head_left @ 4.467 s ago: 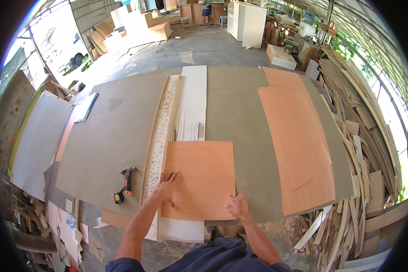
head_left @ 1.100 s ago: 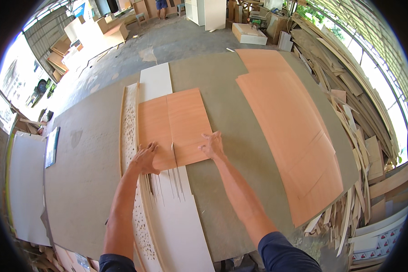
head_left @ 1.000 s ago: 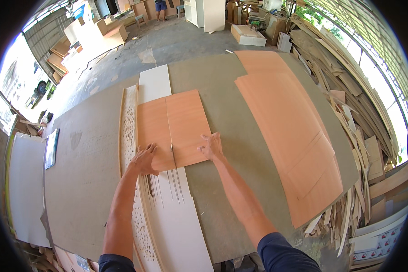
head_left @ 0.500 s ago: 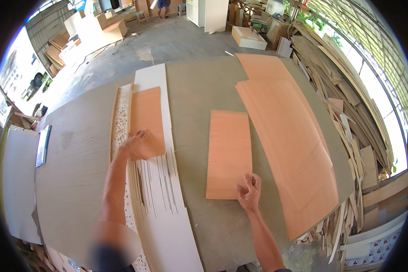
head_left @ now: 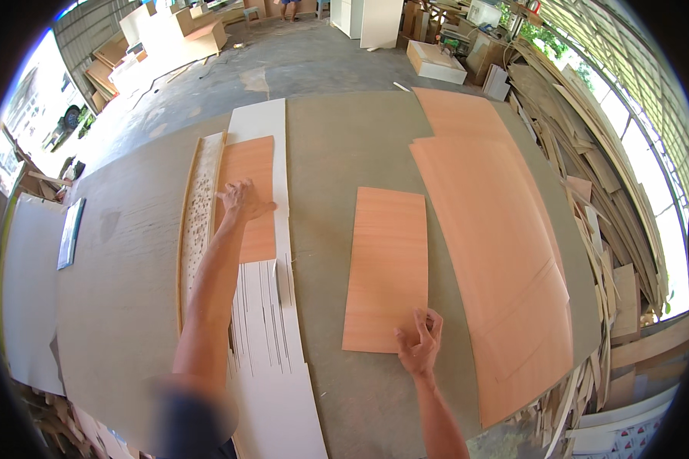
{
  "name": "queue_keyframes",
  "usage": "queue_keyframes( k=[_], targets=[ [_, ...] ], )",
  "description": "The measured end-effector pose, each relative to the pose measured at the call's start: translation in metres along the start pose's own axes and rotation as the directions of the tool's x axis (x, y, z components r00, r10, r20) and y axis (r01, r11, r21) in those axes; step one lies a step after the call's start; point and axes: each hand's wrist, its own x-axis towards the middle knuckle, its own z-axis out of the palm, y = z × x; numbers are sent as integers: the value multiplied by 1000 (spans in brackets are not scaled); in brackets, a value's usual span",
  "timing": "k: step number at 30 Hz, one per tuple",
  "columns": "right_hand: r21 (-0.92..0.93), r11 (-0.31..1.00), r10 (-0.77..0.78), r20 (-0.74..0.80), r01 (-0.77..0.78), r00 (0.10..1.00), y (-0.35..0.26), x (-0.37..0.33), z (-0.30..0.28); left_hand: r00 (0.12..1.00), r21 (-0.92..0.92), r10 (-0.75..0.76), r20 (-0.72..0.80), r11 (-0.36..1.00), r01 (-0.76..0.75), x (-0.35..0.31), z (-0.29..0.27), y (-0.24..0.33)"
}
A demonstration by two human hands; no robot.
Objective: The person measures a wooden plank with a tape measure, marks it with a pencil, and hammers a wood strip onto another piece of wood. They then place several veneer-like sheets on the work surface.
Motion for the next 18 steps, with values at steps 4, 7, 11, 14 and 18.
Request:
queue_keyframes(
  k=[4, 7, 11, 14, 18],
  targets=[
    [-7, 999, -54, -41, 54, 998, 8, 1, -2, 999, -59, -51, 20, 997, 52, 19, 18, 15],
    [-11, 997, -74, -62, 74, 995, 6, 2, -5, 985, 25, -28, -169, 999, 33, 7, 16, 42],
    [49, 993, -103, -85, 107, 991, -2, 3, -1, 941, 152, 38, -336, 988, 15, 28, 16, 34],
    [73, 994, -80, -84, 86, 993, 3, 0, -2, 930, -39, -34, -365, 999, 21, 35, -7, -9],
    [149, 989, 19, -54, -11, 998, 12, -6, 1, 950, -64, -112, -290, 993, 97, 9, -68, -60]
  ],
)
